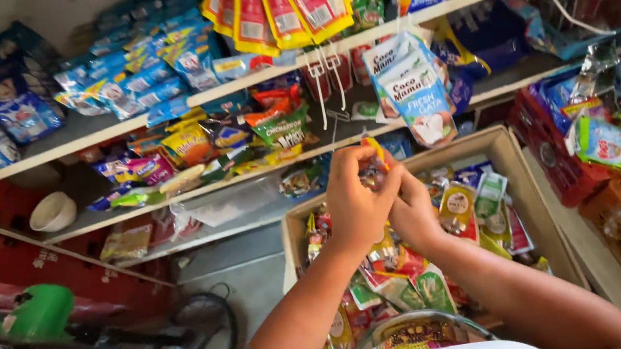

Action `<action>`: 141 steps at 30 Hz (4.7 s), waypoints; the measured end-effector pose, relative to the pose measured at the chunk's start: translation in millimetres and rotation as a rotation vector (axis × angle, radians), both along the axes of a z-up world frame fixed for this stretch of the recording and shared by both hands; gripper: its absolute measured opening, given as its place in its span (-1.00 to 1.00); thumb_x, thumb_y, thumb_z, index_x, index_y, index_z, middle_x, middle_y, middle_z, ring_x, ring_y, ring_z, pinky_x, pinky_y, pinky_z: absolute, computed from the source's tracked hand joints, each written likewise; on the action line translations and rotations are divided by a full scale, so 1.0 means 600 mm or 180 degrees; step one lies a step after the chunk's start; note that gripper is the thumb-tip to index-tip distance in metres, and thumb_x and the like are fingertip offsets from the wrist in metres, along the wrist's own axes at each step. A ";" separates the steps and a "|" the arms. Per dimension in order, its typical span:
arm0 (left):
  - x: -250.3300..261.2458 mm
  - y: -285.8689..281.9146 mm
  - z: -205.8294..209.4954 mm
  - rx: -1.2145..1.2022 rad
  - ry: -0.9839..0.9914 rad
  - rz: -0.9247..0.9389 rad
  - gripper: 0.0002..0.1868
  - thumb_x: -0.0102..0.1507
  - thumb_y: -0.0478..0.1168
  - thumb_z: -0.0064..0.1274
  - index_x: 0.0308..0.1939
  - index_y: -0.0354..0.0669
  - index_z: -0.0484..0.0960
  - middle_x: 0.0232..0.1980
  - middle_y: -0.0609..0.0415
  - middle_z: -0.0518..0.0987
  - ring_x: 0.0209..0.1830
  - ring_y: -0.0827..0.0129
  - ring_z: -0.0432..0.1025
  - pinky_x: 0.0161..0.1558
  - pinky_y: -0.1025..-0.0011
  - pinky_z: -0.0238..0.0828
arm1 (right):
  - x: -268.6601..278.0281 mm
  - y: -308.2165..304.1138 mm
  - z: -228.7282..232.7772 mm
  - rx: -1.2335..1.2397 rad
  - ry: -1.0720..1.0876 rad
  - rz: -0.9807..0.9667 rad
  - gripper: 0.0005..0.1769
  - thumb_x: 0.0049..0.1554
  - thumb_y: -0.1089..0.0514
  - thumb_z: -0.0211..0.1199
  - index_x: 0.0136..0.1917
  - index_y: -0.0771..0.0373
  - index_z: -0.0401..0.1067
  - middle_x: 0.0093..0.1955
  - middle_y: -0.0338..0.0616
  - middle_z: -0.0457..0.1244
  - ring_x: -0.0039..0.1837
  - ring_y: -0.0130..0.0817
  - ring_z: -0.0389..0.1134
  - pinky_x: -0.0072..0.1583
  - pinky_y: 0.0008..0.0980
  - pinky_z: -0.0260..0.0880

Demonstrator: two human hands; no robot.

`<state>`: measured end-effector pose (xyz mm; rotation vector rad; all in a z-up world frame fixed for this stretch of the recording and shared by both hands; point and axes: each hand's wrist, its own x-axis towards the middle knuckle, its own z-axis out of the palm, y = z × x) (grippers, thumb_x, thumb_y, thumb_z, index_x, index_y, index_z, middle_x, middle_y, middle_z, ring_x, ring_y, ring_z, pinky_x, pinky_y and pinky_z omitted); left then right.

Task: The person repeatedly picks small sachets from a cardboard box and hangs them on white plastic hooks attached to a metal shelf. They handle yellow and red sachets, then switch to yellow and white sachets, continuing to fill the hooks.

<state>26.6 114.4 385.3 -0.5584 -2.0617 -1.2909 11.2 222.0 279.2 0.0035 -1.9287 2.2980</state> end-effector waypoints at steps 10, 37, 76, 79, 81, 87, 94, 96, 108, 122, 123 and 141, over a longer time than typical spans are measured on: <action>-0.038 -0.020 0.094 0.0981 0.0264 -0.0664 -0.88 0.33 -0.35 0.16 -0.07 -0.31 0.64 -0.13 0.08 0.66 -0.23 0.52 0.55 -0.18 0.53 0.52 | 0.019 0.012 0.206 0.0668 0.1914 -0.0023 0.03 0.19 0.40 0.18 0.70 0.23 -0.37 0.62 0.10 -0.06 0.57 -0.20 0.04 0.49 -0.26 0.10; -0.317 -0.081 0.262 0.1804 0.0489 -0.0639 -0.80 0.34 -0.23 0.18 -0.16 -0.38 0.69 -0.26 0.17 0.66 -0.26 0.63 0.48 -0.16 0.57 0.45 | -0.242 -0.027 0.485 -0.0118 0.1864 0.0083 -0.84 0.17 0.28 0.42 -0.03 0.36 0.48 -0.14 -0.16 0.43 -0.16 -0.55 0.42 -0.09 -0.50 0.49; -0.488 -0.158 0.252 -0.0062 0.0298 0.0730 -0.17 0.24 0.33 0.14 0.33 -0.20 0.36 0.28 -0.29 0.41 0.29 -0.17 0.34 0.27 0.12 0.28 | -0.273 -0.047 0.507 0.3564 0.3845 -0.2062 -0.65 0.02 -0.01 0.44 -0.09 0.13 0.33 -0.06 -0.05 0.19 0.06 -0.01 0.21 0.03 -0.08 0.20; -0.527 -0.177 0.254 0.0050 0.0026 0.0076 -0.09 0.21 0.32 0.12 0.40 -0.23 0.28 0.32 -0.30 0.38 0.33 -0.13 0.36 0.27 0.15 0.30 | -0.301 -0.056 0.507 0.3578 0.3506 -0.1897 -0.54 0.12 -0.13 0.42 0.01 0.22 0.35 -0.02 0.03 0.25 0.02 0.05 0.30 -0.02 -0.06 0.28; -0.566 -0.187 0.240 -0.0056 0.0128 -0.0533 -0.15 0.37 0.31 -0.03 0.47 -0.30 0.23 0.41 -0.31 0.36 0.43 -0.11 0.30 0.38 0.13 0.19 | -0.310 -0.060 0.512 0.3828 0.2402 -0.1704 -0.46 0.18 -0.28 0.36 0.00 0.23 0.36 -0.14 0.02 0.34 -0.10 0.06 0.39 -0.10 -0.01 0.36; -0.581 -0.172 0.274 -0.0777 0.0239 0.0716 -0.39 0.36 0.24 -0.13 0.27 -0.11 0.51 0.32 -0.19 0.48 0.31 -0.16 0.32 0.29 0.09 0.19 | -0.338 -0.073 0.513 0.4254 0.2124 -0.1961 -0.49 0.16 -0.31 0.22 -0.24 0.18 0.48 -0.31 0.00 0.36 -0.26 0.05 0.41 -0.19 0.04 0.40; -0.575 -0.146 0.335 -0.0805 -0.0501 0.0589 -0.51 0.32 0.19 -0.18 -0.03 0.02 0.73 -0.04 -0.07 0.69 0.01 -0.06 0.56 0.05 0.07 0.45 | -0.353 -0.084 0.508 0.4064 0.1840 -0.1826 -0.43 0.21 -0.33 0.15 -0.32 0.15 0.53 -0.39 0.07 0.33 -0.28 0.12 0.39 -0.21 0.08 0.39; -0.616 -0.141 0.327 -0.0580 -0.0283 0.0619 -0.45 0.25 0.29 -0.12 -0.11 -0.03 0.72 -0.13 -0.05 0.70 -0.07 -0.01 0.58 -0.04 0.10 0.48 | -0.359 -0.088 0.500 0.3934 0.1778 -0.1876 -0.41 0.24 -0.31 0.12 -0.33 0.18 0.53 -0.38 0.11 0.32 -0.27 0.15 0.38 -0.19 0.11 0.39; -0.756 -0.143 0.314 -0.2266 -0.0721 -0.0302 -0.24 0.29 0.36 -0.52 0.32 0.07 0.48 0.24 -0.41 0.48 0.27 -0.31 0.35 0.28 0.02 0.22 | -0.373 -0.105 0.504 0.3332 0.1513 -0.1705 -0.40 0.31 -0.22 0.02 -0.30 0.26 0.52 -0.34 0.18 0.33 -0.20 0.21 0.39 -0.12 0.14 0.36; -0.684 -0.135 0.342 -0.0507 -0.2147 -0.1091 -0.30 0.18 0.32 -0.15 0.00 -0.18 0.71 -0.03 -0.12 0.71 -0.10 0.16 0.55 -0.05 0.21 0.44 | -0.383 -0.093 0.518 0.3072 0.1682 -0.1688 -0.50 0.30 -0.13 0.03 -0.23 0.27 0.50 -0.28 0.19 0.34 -0.14 0.24 0.38 -0.07 0.14 0.36; -0.676 -0.133 0.341 -0.0239 -0.2077 -0.0976 -0.37 0.17 0.26 -0.09 -0.05 -0.18 0.71 -0.10 -0.06 0.70 -0.18 0.25 0.55 -0.13 0.24 0.46 | -0.384 -0.091 0.520 0.3090 0.1722 -0.1685 -0.51 0.30 -0.12 0.03 -0.23 0.27 0.49 -0.28 0.19 0.34 -0.14 0.24 0.37 -0.08 0.14 0.35; -0.674 -0.107 0.355 0.0750 -0.2100 -0.0809 -0.40 0.16 0.19 0.01 -0.08 -0.30 0.71 -0.18 -0.16 0.70 -0.29 0.17 0.58 -0.24 0.20 0.49 | -0.371 -0.072 0.555 0.3477 0.2209 -0.1547 -0.55 0.32 -0.08 0.07 -0.26 0.28 0.43 -0.33 0.20 0.30 -0.18 0.26 0.34 -0.12 0.15 0.30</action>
